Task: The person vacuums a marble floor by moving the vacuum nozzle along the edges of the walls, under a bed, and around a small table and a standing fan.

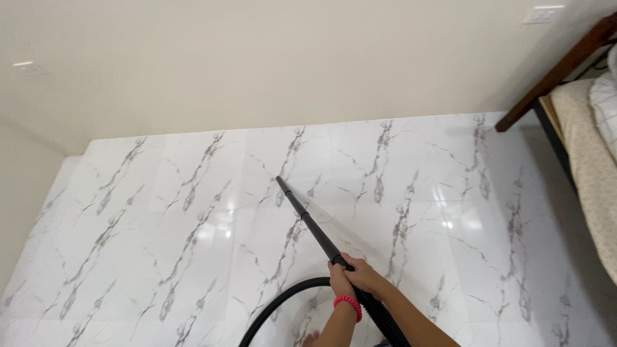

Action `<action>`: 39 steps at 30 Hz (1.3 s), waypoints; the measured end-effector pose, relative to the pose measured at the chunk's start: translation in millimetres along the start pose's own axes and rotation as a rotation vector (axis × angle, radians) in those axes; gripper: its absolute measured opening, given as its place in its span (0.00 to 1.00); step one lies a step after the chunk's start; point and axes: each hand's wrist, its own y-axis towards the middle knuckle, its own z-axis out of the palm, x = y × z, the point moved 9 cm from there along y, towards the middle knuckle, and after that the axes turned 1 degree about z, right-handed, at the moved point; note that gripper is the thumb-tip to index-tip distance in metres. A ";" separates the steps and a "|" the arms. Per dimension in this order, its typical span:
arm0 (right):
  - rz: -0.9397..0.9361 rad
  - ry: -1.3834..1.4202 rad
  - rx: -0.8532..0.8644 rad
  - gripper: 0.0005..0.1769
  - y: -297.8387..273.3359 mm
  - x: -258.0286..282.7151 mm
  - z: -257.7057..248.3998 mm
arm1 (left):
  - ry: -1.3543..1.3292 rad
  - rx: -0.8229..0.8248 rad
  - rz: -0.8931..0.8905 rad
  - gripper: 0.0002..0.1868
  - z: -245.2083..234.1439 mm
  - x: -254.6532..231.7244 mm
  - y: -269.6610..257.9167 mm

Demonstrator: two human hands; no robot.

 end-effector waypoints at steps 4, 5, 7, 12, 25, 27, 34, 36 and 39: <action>-0.009 -0.096 0.026 0.42 14.2 23.5 78.3 | -0.094 -0.035 0.014 0.35 -64.5 -51.0 29.6; -0.016 -0.129 0.035 0.42 17.3 27.6 97.6 | -0.127 -0.027 0.026 0.35 -83.4 -62.5 36.0; -0.020 -0.165 0.091 0.41 21.3 31.8 137.5 | -0.135 -0.062 0.070 0.34 -120.2 -82.7 43.3; 0.005 -0.114 0.226 0.39 19.7 12.0 191.2 | -0.080 -0.183 -0.046 0.30 -169.4 -99.7 21.2; 0.171 0.268 -0.040 0.32 -67.1 -53.4 107.0 | 0.275 0.046 -0.165 0.21 -110.0 -6.0 -26.8; 0.212 0.279 -0.112 0.34 -86.9 -67.9 87.3 | 0.307 0.115 -0.154 0.19 -96.6 7.4 -43.4; 0.173 0.344 -0.206 0.34 -129.7 -116.9 65.5 | 0.421 0.215 -0.094 0.20 -89.2 43.5 -97.4; 0.161 0.360 -0.213 0.34 -136.7 -128.8 62.8 | 0.337 0.260 -0.109 0.22 -85.9 46.4 -118.0; 0.119 0.364 -0.204 0.34 -149.3 -134.8 59.2 | 0.355 0.250 -0.117 0.33 -84.9 43.0 -148.0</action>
